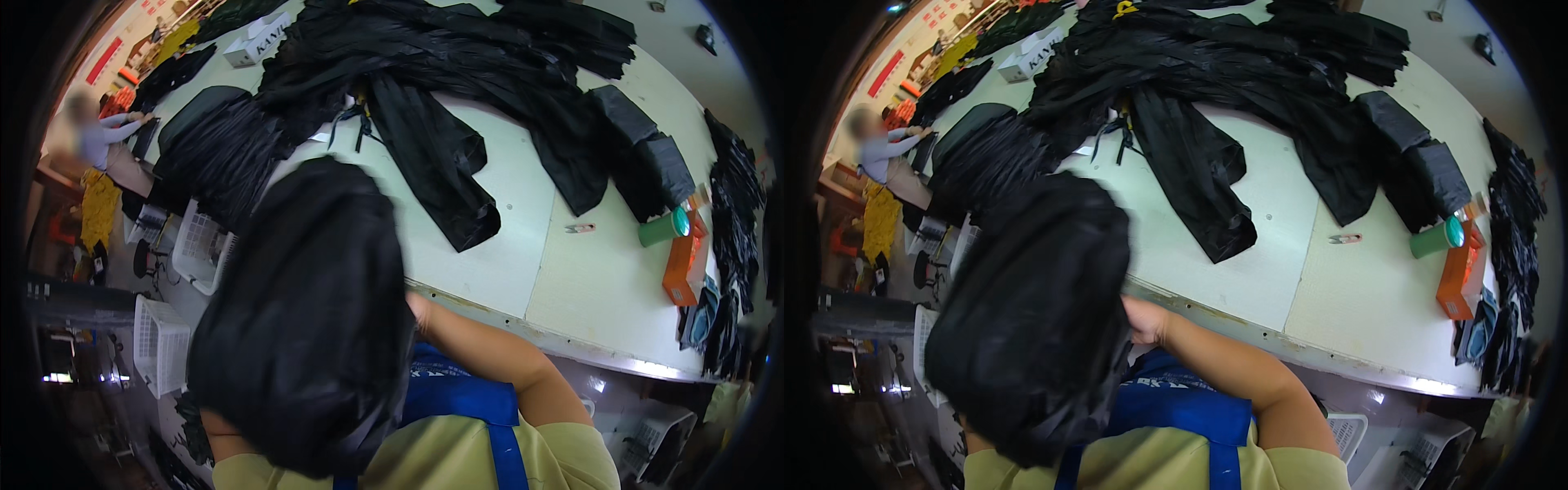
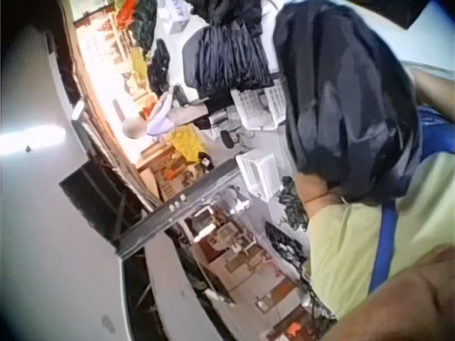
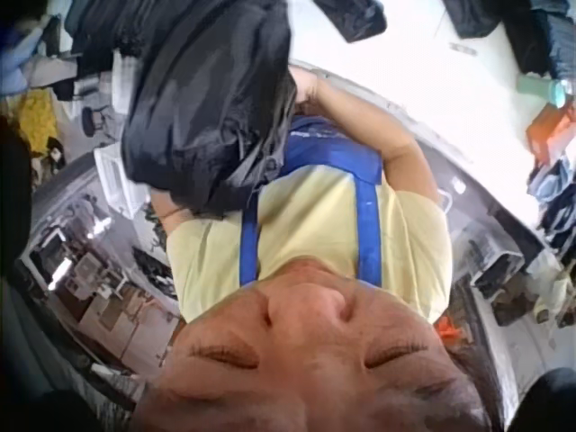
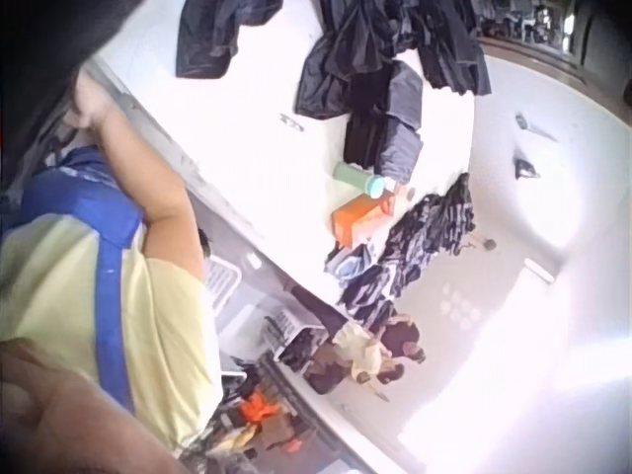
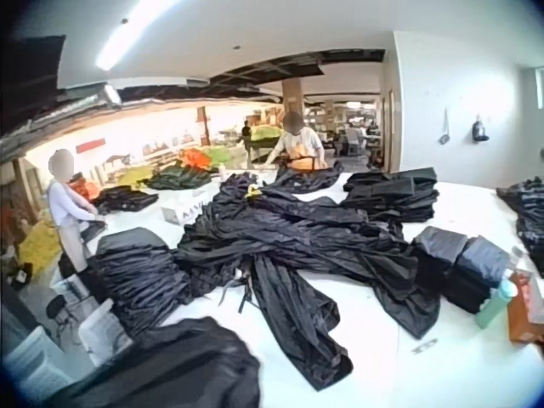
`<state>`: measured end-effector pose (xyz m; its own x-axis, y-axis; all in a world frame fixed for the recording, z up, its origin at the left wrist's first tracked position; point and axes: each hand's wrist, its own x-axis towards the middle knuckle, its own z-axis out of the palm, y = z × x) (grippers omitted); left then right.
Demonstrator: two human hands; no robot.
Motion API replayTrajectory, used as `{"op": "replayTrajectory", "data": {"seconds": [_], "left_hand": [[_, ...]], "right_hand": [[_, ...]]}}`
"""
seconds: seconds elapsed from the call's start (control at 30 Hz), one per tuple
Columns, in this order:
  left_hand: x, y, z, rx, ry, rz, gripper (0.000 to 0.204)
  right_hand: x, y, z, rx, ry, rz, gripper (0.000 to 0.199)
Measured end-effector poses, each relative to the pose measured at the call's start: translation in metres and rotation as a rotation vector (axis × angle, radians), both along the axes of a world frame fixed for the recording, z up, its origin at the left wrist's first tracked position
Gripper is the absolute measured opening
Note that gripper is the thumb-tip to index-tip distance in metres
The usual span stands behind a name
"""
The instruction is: The person repeatedly picks up black fabric pieces, unfolds them on a table, and uses a small blade to cut along seams or edges. After each cut, the fabric is folded and set aside. The process is repeated for multiple pieces throughout the clip.
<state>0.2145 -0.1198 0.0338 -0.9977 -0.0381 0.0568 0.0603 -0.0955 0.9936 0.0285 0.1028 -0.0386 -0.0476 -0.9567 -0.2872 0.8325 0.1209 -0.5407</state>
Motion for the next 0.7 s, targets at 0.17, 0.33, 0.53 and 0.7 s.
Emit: {"op": "replayTrajectory", "data": {"seconds": [0.17,0.33,0.53,0.7], "left_hand": [[-0.021,-0.047,-0.011,-0.383,-0.278,-0.295,0.051],[-0.07,-0.004,-0.062,-0.229,-0.331,0.021,0.08],[-0.12,0.067,-0.014,-0.204,0.191,0.095,0.089],[-0.135,0.044,-0.022,0.058,0.218,0.107,0.082]], "right_hand": [[-0.025,0.04,0.007,0.095,-0.136,-0.814,0.046],[-0.024,0.07,0.006,-0.115,0.464,-0.968,0.071],[0.004,0.066,0.009,-0.1,1.034,-0.938,0.087],[0.009,0.095,-0.006,0.14,0.694,-1.138,0.084]]}}
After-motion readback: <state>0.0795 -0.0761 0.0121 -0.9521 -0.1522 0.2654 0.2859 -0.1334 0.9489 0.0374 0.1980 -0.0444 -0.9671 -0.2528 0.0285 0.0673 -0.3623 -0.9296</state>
